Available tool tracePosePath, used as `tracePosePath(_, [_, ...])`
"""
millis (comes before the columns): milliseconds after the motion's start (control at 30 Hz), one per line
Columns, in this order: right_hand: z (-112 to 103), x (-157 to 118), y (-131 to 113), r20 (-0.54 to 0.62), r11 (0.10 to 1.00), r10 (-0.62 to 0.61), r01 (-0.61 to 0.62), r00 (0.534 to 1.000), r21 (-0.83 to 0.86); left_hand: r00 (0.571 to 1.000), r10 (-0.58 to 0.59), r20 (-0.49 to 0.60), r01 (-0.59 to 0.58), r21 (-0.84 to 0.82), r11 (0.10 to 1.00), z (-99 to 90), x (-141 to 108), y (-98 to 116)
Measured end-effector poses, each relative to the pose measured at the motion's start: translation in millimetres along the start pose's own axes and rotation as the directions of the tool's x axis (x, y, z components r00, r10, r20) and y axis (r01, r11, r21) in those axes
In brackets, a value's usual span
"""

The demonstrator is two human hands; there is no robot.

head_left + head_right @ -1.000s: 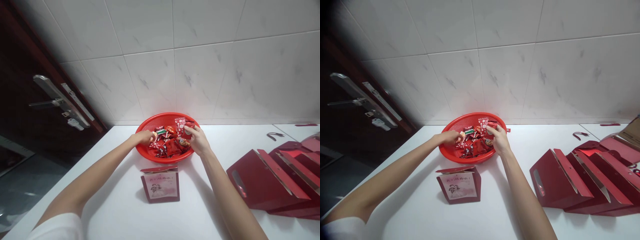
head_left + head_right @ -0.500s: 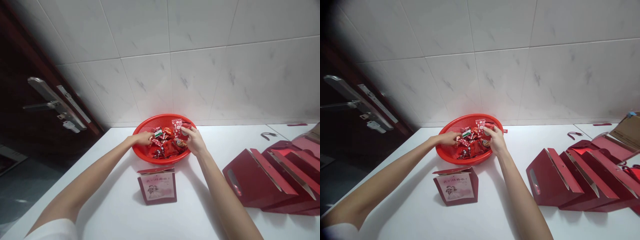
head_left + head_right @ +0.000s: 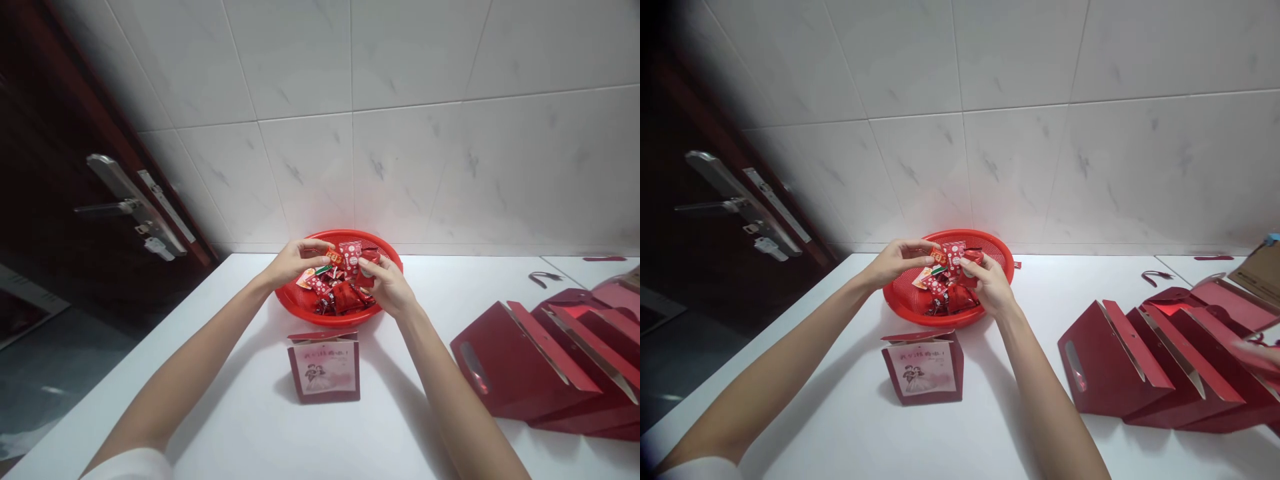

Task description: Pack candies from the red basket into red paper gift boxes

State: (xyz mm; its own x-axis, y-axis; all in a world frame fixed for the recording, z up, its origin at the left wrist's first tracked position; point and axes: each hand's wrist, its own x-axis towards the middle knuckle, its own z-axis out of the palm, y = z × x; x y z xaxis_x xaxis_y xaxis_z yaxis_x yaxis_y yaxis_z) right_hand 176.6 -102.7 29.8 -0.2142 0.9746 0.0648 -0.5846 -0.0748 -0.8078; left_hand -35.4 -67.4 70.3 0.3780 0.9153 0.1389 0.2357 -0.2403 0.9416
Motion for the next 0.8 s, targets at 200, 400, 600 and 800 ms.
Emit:
tracePosePath(200, [14.6, -7.5, 0.9, 0.001, 0.998, -0.041, 0.041, 0.999, -0.045, 0.998, 0.029, -0.060, -0.032, -0.050, 0.998, 5.2, -8.0, 4.4])
tracePosePath(400, [11.4, -12.0, -9.2, 0.005, 0.991, -0.080, 0.081, 0.997, -0.105, 0.992, 0.111, -0.067, -0.107, 0.053, 0.993, 1.4, -50.0, 20.7])
tracePosePath(600, [4.2, -17.5, -25.5, 0.054, 0.977, -0.126, 0.133, 0.991, -0.168, 0.980, 0.092, 0.178, -0.166, 0.463, 0.871, 11.7, -137.7, 33.5])
tracePosePath(800, [2.8, -31.2, -37.7, 0.325, 0.948, -0.057, 0.153, 0.944, -0.279, 0.995, 0.081, -0.052, -0.051, 0.430, 0.902, 45.2, -160.6, 4.0])
